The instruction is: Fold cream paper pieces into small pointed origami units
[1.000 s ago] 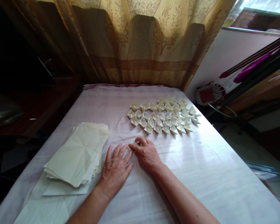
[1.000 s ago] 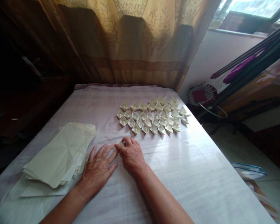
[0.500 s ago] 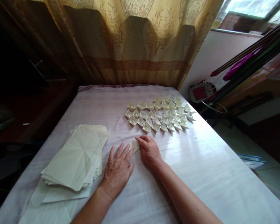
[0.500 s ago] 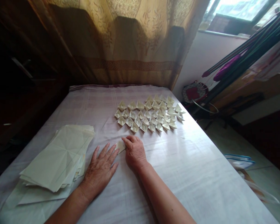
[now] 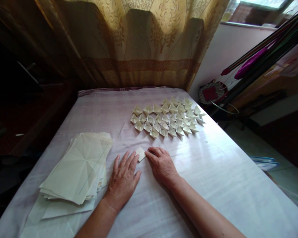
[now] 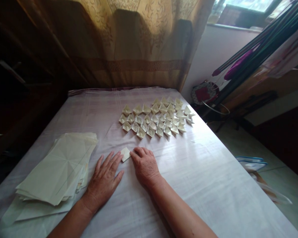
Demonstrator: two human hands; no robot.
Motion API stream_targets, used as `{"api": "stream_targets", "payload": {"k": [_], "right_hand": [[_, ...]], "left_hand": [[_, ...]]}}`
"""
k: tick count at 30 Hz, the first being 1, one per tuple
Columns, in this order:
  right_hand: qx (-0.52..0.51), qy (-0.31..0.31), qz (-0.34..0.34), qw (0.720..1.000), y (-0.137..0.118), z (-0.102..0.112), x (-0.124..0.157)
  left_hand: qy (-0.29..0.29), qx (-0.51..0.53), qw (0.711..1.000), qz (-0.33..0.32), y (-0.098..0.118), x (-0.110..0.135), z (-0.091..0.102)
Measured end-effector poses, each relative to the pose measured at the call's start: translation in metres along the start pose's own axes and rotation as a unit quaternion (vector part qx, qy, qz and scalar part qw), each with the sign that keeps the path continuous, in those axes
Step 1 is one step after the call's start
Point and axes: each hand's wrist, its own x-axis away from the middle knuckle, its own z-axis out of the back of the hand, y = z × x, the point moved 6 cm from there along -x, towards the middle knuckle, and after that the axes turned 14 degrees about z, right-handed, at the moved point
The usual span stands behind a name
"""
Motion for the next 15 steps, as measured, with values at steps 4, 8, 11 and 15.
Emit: {"api": "stream_targets", "payload": {"k": [4, 8, 11, 15], "right_hand": [[0.003, -0.001, 0.001, 1.0, -0.0009, 0.0022, 0.0], [0.003, 0.008, 0.003, 1.0, -0.0035, 0.0042, 0.0015], [0.006, 0.015, 0.018, 1.0, -0.0065, 0.0045, 0.0024], [0.01, 0.014, 0.018, 1.0, -0.0077, 0.0038, 0.0039]], "left_hand": [[-0.005, -0.01, 1.0, 0.001, 0.0008, -0.0018, 0.0016], [-0.01, -0.017, 1.0, 0.002, 0.0023, -0.0027, 0.0013], [-0.008, -0.012, 1.0, 0.001, 0.0027, -0.002, 0.0015], [0.002, 0.004, 1.0, -0.008, 0.0047, -0.0005, 0.0047]]}}
